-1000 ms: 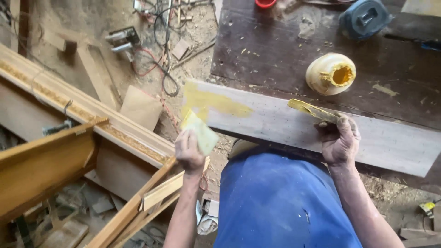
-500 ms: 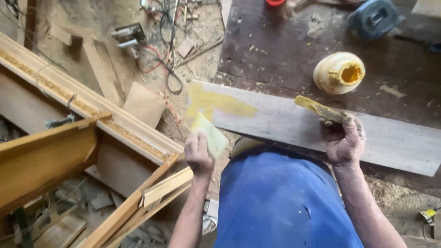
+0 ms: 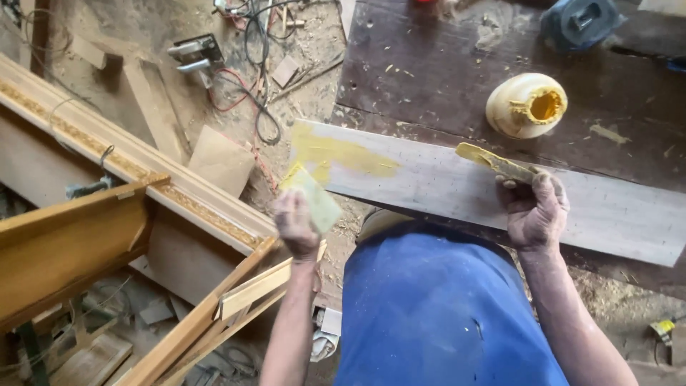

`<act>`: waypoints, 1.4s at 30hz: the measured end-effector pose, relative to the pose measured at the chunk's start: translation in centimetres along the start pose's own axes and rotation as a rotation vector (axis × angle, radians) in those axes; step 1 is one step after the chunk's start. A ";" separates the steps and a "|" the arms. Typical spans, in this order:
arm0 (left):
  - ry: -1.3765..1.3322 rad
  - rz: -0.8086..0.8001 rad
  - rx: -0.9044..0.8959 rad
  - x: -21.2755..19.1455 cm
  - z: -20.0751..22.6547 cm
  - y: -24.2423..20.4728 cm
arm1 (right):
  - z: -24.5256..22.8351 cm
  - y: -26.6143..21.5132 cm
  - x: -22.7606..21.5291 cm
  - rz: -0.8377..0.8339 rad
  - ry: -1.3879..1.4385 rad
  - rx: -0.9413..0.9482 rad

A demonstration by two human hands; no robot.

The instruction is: Applying and smoothing yellow wood filler onto a wooden board using a small spreader tool.

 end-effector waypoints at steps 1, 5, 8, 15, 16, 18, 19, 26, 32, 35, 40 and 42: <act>0.008 0.012 0.002 -1.0 1.1 0.4 | 0.3 0.1 0.4 -0.013 0.006 0.001; -0.071 0.044 -0.015 -3.1 3.2 -0.7 | -0.1 -0.1 -0.4 0.033 -0.030 -0.015; -0.134 0.046 -0.122 -4.7 2.2 -0.1 | 0.1 0.4 0.2 -0.006 -0.029 -0.013; -0.016 -0.160 -0.076 -2.5 3.9 4.6 | 0.1 0.5 -0.3 -0.034 -0.043 -0.015; -0.014 -0.154 -0.075 -3.1 4.6 5.0 | 0.1 0.4 0.0 -0.040 -0.040 -0.016; -0.506 -0.137 -0.362 -3.7 5.5 5.5 | -0.1 0.2 0.1 -0.032 -0.041 -0.008; -0.506 -0.138 -0.361 -3.5 3.7 6.3 | -0.2 0.1 0.6 -0.031 -0.040 -0.008; -0.315 -0.197 -0.208 -1.9 6.0 5.5 | 0.1 0.2 0.0 -0.030 -0.024 -0.011; -0.343 -0.047 0.020 -3.3 5.8 9.2 | 0.1 0.3 -0.5 -0.008 -0.021 -0.017; -0.287 -0.189 -0.083 -3.0 7.9 6.8 | 0.0 0.3 0.1 -0.039 -0.022 -0.016; -0.191 -0.188 0.066 -1.5 7.0 4.3 | 0.0 0.1 0.0 -0.016 -0.017 0.009; -0.152 -0.082 0.240 -2.4 8.8 5.2 | -0.2 0.1 0.2 -0.023 -0.032 -0.004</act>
Point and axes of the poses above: each hand's wrist, its own y-axis towards the middle knuckle, its own x-axis out of the palm, z = x × y, the point moved 4 cm from there along y, towards the middle knuckle, and after that the axes turned 4 degrees about z, right-handed, at the moved point
